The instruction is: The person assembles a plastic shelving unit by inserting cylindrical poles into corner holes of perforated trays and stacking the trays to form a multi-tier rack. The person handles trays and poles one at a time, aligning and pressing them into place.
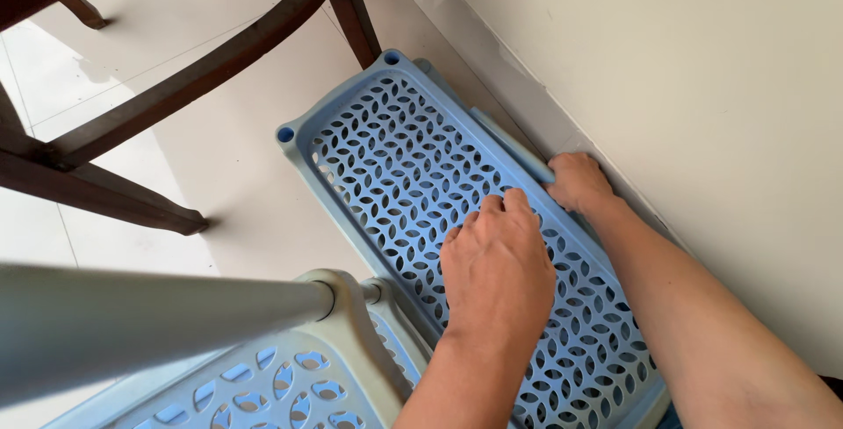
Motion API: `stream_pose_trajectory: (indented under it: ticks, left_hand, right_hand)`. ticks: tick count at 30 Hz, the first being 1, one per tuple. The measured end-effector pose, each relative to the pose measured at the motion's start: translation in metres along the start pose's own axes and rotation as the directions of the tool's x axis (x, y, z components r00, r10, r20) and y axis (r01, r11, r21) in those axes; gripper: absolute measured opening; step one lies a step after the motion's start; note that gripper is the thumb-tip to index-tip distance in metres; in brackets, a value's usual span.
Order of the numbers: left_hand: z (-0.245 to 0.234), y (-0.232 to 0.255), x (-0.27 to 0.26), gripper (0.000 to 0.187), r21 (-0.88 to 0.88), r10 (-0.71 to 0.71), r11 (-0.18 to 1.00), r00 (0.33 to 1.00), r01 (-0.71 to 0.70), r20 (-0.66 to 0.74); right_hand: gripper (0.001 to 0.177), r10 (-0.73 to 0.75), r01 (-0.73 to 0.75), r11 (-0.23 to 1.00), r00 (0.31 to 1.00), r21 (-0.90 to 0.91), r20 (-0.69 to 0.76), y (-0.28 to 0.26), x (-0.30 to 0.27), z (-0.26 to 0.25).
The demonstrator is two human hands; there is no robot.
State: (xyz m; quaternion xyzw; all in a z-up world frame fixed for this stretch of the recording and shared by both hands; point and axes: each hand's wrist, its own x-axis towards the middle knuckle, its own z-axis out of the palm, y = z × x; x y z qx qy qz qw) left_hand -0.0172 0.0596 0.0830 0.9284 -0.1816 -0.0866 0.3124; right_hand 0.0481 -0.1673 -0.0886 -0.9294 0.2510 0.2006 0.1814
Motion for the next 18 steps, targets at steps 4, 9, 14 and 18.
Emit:
stream_pose_trajectory:
  ticks: [4, 9, 14, 18]
  left_hand:
    - [0.005, -0.003, 0.000, 0.017, -0.041, -0.012, 0.999, 0.999, 0.010, -0.038]
    - [-0.001, 0.005, -0.005, 0.045, -0.306, 0.011, 0.948, 0.966, -0.093, -0.258]
    - [-0.034, 0.039, -0.043, 0.052, -0.653, -0.015, 0.746, 0.977, -0.132, -0.214]
    - [-0.091, 0.066, -0.109, 0.036, -0.686, -0.008, 0.720, 0.988, -0.102, -0.156]
  right_hand:
    - [0.047, -0.034, 0.060, 0.989, 0.982, 0.137, -0.184, -0.018, -0.033, -0.022]
    - [0.045, -0.217, 0.324, 0.898, 0.914, 0.298, -0.342, -0.036, -0.114, -0.062]
    - [0.031, -0.360, 0.523, 0.788, 0.819, 0.326, -0.446, -0.046, -0.234, -0.091]
    - [0.030, -0.271, 0.421, 0.831, 0.878, 0.365, -0.394, -0.066, -0.330, -0.117]
